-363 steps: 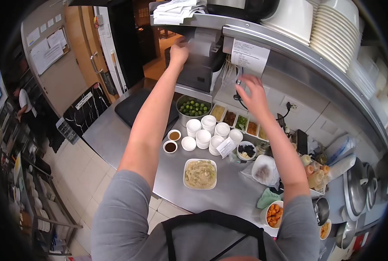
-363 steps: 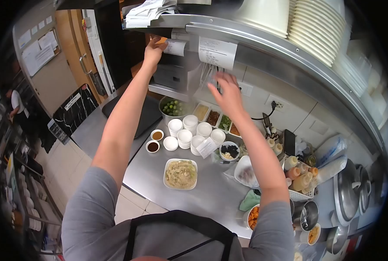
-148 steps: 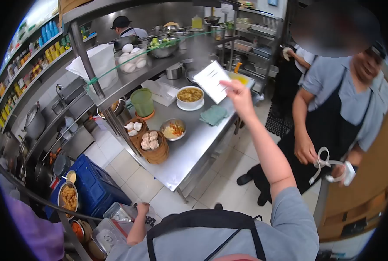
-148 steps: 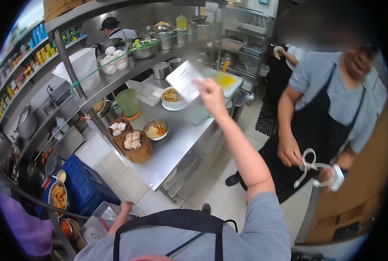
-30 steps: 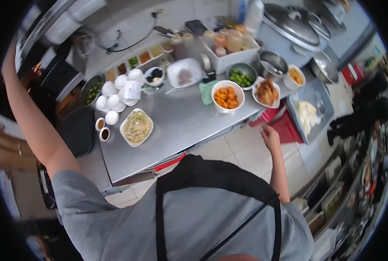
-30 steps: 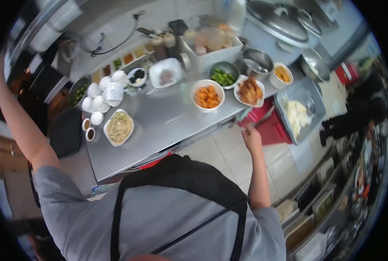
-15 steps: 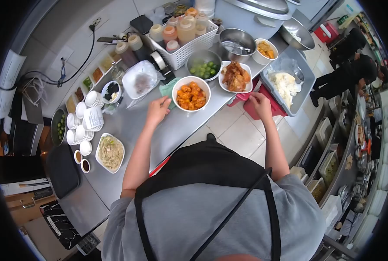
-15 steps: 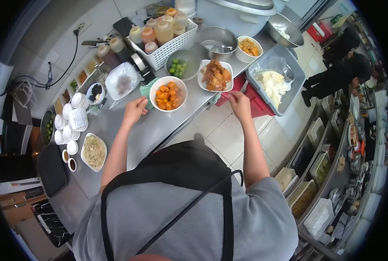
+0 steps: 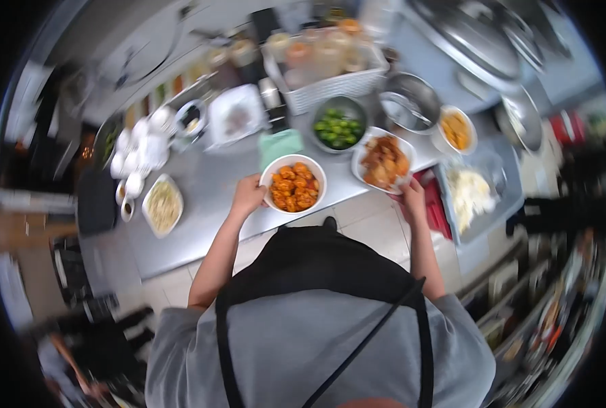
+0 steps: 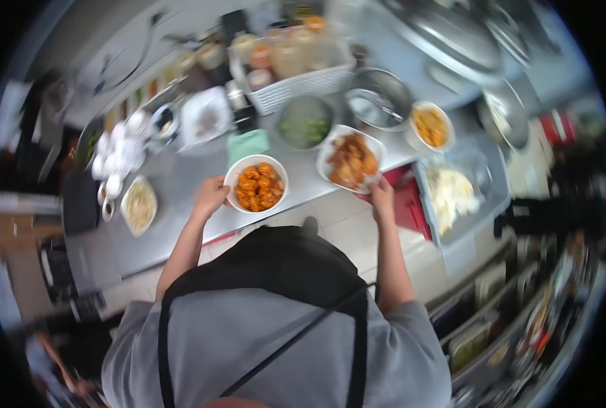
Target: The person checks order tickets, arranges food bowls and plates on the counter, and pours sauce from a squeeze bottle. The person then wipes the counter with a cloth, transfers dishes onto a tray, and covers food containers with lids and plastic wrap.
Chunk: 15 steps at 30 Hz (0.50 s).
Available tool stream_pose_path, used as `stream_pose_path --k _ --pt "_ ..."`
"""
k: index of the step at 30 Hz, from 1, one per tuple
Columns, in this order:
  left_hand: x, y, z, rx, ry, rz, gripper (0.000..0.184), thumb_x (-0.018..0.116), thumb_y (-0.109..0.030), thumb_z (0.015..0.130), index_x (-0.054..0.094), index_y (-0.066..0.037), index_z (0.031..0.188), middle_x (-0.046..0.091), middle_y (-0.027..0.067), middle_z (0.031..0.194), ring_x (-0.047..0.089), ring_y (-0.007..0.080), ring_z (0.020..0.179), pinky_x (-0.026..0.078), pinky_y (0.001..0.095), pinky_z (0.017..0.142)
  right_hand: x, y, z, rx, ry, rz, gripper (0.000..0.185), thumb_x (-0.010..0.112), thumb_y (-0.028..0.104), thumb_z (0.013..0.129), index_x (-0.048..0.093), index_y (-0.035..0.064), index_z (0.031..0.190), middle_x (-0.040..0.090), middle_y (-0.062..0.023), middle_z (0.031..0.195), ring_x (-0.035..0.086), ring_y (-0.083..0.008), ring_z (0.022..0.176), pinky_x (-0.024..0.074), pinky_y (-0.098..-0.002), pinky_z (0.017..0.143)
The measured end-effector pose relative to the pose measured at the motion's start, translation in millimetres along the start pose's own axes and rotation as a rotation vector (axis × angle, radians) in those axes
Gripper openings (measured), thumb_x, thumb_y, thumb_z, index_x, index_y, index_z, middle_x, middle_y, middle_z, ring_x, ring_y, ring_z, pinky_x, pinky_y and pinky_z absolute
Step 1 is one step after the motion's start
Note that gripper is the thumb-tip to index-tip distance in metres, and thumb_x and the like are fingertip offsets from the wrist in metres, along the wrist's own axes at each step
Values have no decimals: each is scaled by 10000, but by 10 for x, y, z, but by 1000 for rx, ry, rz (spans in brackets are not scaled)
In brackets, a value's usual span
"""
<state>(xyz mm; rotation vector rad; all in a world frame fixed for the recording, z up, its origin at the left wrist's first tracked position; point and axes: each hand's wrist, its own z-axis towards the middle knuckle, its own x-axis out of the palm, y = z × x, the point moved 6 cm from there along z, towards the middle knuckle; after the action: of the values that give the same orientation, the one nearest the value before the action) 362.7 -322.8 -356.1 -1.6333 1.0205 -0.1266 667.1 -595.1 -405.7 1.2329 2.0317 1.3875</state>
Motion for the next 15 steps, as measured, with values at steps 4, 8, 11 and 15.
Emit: stream_pose_path --k 4,8,11,15 --pt "-457 230 -453 -116 -80 -120 227 429 15 683 562 91 851 594 144 659 611 203 514 495 270 438 -117 178 -173 22 18 -134 336 426 1 767 472 -50 1096 568 -136 985 605 -216 809 540 -292 645" --pt "-997 471 -961 -172 -239 -168 235 431 15 678 558 108 852 591 145 667 607 199 509 495 266 442 -201 377 -471 16 80 -219 363 448 10 763 482 -11 1124 587 -72 951 590 -131 764 468 -199 568" --pt "-1359 714 -1325 -197 -357 -210 239 440 11 695 558 114 875 591 140 680 597 189 511 493 256 436 44 520 -561 31 189 -304 376 442 10 761 481 -3 1135 585 -72 956 585 -131 785 459 -191 572" --pt "-1807 1076 -1821 -223 -495 -254 241 438 9 710 561 105 892 592 138 705 589 168 522 493 242 431 1112 540 -781 53 422 -469 391 457 44 760 473 -1 1148 592 -84 946 593 -138 758 483 -241 578"
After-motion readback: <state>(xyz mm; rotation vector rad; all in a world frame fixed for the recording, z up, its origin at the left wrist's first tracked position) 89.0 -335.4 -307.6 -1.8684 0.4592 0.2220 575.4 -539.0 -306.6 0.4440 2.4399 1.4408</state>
